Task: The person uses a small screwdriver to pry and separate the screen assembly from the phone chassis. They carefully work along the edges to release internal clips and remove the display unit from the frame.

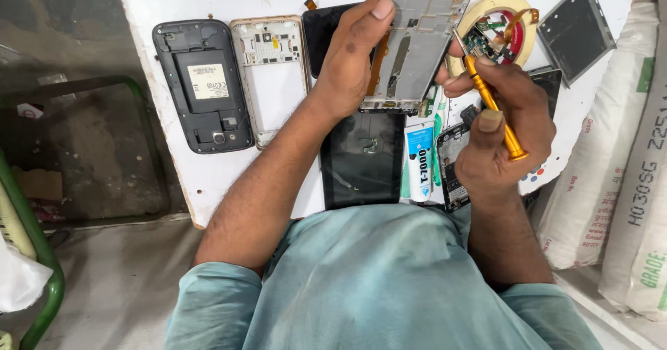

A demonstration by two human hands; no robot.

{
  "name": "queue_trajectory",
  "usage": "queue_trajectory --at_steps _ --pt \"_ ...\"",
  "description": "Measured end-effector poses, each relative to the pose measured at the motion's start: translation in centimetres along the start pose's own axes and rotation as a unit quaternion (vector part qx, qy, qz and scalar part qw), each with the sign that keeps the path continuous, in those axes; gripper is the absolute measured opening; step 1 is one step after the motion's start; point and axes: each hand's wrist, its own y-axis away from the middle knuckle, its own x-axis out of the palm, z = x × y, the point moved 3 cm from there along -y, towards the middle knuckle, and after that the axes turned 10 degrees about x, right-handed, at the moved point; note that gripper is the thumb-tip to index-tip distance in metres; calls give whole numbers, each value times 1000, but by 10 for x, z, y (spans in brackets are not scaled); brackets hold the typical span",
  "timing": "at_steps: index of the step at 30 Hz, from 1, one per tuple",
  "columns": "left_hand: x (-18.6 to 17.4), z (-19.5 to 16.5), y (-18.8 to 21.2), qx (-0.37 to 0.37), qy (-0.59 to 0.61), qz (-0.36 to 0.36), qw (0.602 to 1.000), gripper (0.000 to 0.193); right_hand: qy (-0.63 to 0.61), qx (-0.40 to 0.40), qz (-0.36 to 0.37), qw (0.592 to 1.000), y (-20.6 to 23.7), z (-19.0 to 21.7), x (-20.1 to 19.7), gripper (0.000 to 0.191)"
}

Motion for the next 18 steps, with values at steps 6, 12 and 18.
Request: queue_trajectory --at_steps 6,12,18 --pt "10 11 -19 -7 24 2 1000 55 1 2 -20 1000 -9 -15 -18 57" --pt "15 20 -30 -2 -22 -10 1000 55 12 6 -14 1000 -16 -15 -27 57" --pt "24 20 -38 -13 -4 -1 1000 56 14 15 -31 999 -21 -17 -37 59"
